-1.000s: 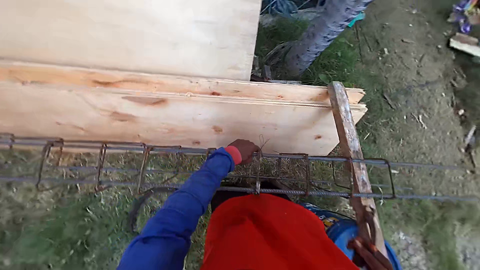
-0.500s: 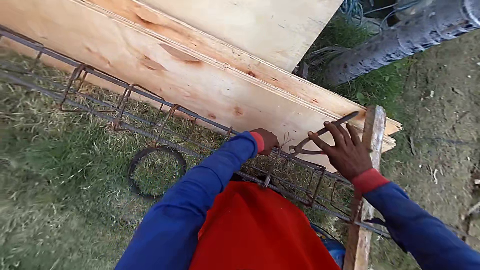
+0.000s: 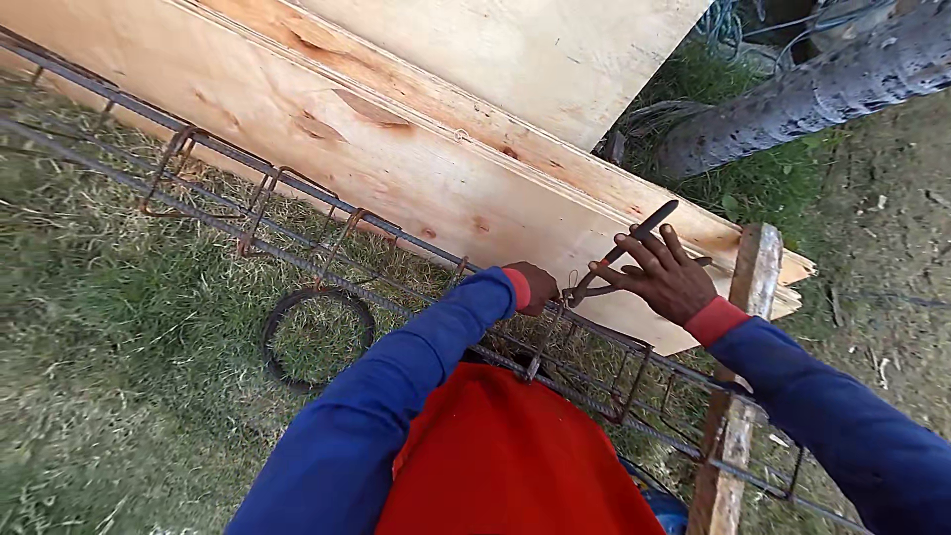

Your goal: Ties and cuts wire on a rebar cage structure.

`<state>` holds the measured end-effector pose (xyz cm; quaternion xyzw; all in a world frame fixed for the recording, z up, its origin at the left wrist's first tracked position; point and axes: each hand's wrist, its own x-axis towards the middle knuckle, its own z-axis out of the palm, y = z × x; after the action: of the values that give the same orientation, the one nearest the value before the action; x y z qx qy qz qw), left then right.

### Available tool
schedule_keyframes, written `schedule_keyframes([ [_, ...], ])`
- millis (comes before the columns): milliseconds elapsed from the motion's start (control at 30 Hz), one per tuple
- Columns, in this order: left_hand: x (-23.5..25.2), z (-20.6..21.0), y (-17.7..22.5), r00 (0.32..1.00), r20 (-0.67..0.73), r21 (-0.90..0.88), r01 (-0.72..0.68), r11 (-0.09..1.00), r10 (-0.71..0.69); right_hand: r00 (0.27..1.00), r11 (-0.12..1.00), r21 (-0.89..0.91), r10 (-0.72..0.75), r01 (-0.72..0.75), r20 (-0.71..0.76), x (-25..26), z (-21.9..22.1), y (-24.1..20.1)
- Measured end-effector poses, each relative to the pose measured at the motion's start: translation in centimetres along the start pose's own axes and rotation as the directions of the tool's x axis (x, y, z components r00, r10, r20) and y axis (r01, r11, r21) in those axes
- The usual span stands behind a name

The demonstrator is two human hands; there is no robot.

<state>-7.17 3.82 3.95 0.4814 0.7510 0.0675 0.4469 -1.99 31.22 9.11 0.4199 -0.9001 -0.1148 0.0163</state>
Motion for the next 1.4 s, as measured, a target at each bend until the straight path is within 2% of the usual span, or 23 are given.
schedule_keyframes([
  [167, 0.0, 0.2, 0.1, 1.0, -0.018, -0.017, 0.013, 1.0, -0.013, 1.0, 0.999, -0.042, -0.025, 0.025, -0.013, 1.2, 0.0, 0.5],
  [400, -0.3, -0.1, -0.1, 1.0, -0.023, -0.034, -0.008, 0.999, 0.007, 0.987, 0.987, -0.035, -0.154, 0.156, 0.049, 2.6, -1.1, 1.9],
  [500, -0.1, 0.1, -0.3, 0.999, -0.041, -0.039, -0.013, 0.999, 0.011, 0.969, 0.986, 0.016, -0.167, 0.167, 0.184, 3.8, -1.5, 2.2],
  [600, 0.1, 0.3, -0.4, 0.999, -0.042, -0.04, -0.022, 0.999, 0.021, 0.919, 0.977, 0.065, -0.214, 0.204, 0.332, 3.9, -1.0, 2.9],
  [700, 0.2, 0.2, -0.4, 0.999, -0.035, -0.048, -0.024, 0.999, 0.022, 0.814, 0.98, 0.18, -0.174, 0.087, 0.553, 3.7, -0.6, 3.2],
  [800, 0.2, 0.4, -0.5, 0.999, -0.044, -0.048, -0.031, 0.998, 0.029, 0.595, 0.944, 0.27, -0.108, -0.19, 0.797, 4.2, -2.1, 2.5],
  [833, 0.2, 0.4, -0.5, 0.999, -0.043, -0.049, -0.033, 0.998, 0.031, 0.537, 0.901, 0.303, -0.097, -0.311, 0.838, 4.1, -2.8, 2.1],
  [900, 0.3, 0.4, -0.6, 0.998, -0.044, -0.05, -0.043, 0.998, 0.041, 0.465, 0.785, 0.356, -0.098, -0.508, 0.88, 3.8, -4.0, 1.3],
  [1067, 0.3, 0.5, -0.8, 0.997, -0.059, -0.06, -0.063, 0.996, 0.059, 0.306, 0.605, 0.322, -0.133, -0.728, 0.943, 3.6, -5.9, -0.4],
  [1133, 0.5, 0.7, -0.9, 0.995, -0.072, -0.081, -0.068, 0.994, 0.062, 0.298, 0.512, 0.31, -0.109, -0.801, 0.948, 2.5, -6.0, -1.7],
  [1233, 0.4, 0.5, -1.0, 0.996, -0.069, -0.075, -0.062, 0.995, 0.056, 0.368, 0.373, 0.355, -0.037, -0.857, 0.929, -0.3, -4.9, -3.4],
  [1400, 0.3, 0.5, -0.9, 0.997, -0.057, -0.06, -0.063, 0.996, 0.06, 0.411, 0.32, 0.379, 0.039, -0.868, 0.911, -1.9, -4.2, -5.2],
])
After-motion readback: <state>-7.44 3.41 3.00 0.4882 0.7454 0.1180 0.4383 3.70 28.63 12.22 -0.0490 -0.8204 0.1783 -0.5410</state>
